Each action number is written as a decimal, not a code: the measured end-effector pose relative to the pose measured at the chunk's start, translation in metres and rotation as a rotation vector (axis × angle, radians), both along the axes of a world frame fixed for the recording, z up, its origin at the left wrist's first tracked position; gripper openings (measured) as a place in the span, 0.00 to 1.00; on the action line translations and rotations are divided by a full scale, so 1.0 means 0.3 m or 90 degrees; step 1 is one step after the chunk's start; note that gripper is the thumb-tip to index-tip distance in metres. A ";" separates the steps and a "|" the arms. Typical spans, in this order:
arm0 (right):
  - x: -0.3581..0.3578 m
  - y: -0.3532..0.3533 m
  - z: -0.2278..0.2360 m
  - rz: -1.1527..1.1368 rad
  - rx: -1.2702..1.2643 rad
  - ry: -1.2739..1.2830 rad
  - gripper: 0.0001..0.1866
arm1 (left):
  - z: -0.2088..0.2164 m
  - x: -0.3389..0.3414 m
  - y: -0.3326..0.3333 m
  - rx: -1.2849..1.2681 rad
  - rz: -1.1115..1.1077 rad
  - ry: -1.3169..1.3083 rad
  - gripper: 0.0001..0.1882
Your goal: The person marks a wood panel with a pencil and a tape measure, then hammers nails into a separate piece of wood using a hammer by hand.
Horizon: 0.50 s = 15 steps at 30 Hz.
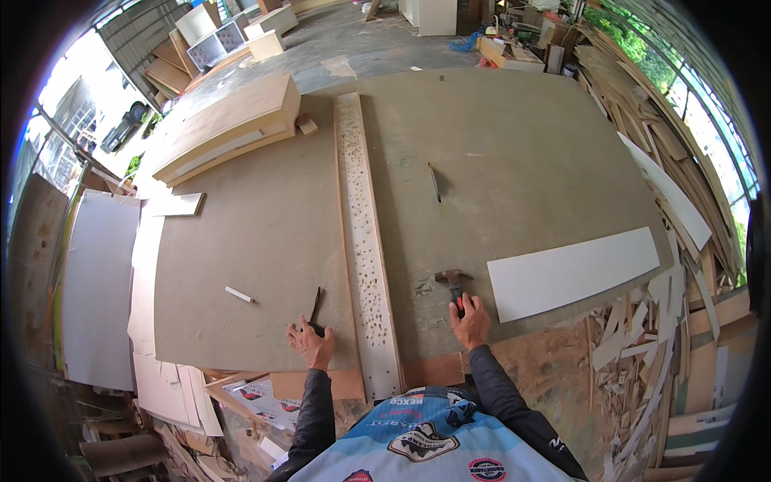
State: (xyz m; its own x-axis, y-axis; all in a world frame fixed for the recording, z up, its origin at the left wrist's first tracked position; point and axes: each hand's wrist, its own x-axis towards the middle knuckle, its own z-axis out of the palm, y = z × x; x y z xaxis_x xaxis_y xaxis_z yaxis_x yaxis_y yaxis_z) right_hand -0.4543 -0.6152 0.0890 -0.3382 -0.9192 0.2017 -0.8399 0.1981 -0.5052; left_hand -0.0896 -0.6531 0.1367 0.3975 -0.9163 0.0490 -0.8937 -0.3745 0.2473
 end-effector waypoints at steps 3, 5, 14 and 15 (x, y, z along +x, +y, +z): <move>0.005 0.003 0.037 0.004 -0.045 0.043 0.25 | -0.075 0.092 0.024 0.041 -0.022 0.167 0.41; 0.003 0.002 0.056 0.011 -0.017 -0.015 0.25 | -0.084 0.095 0.030 0.019 -0.026 0.196 0.40; 0.211 0.020 0.333 0.331 -0.087 -0.336 0.37 | 0.151 -0.123 0.043 -0.057 -0.161 0.768 0.30; 0.248 0.023 0.357 0.371 -0.081 -0.394 0.39 | 0.194 -0.180 0.054 -0.022 -0.169 0.903 0.28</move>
State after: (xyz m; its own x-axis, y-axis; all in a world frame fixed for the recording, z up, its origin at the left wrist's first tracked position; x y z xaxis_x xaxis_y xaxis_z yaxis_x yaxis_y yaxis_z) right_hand -0.3800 -0.6083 0.1960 0.0984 -0.9633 0.2498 -0.3563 -0.2685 -0.8950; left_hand -0.1434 -0.6369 0.1949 -0.0491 -0.9760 -0.2121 0.0670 -0.2151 0.9743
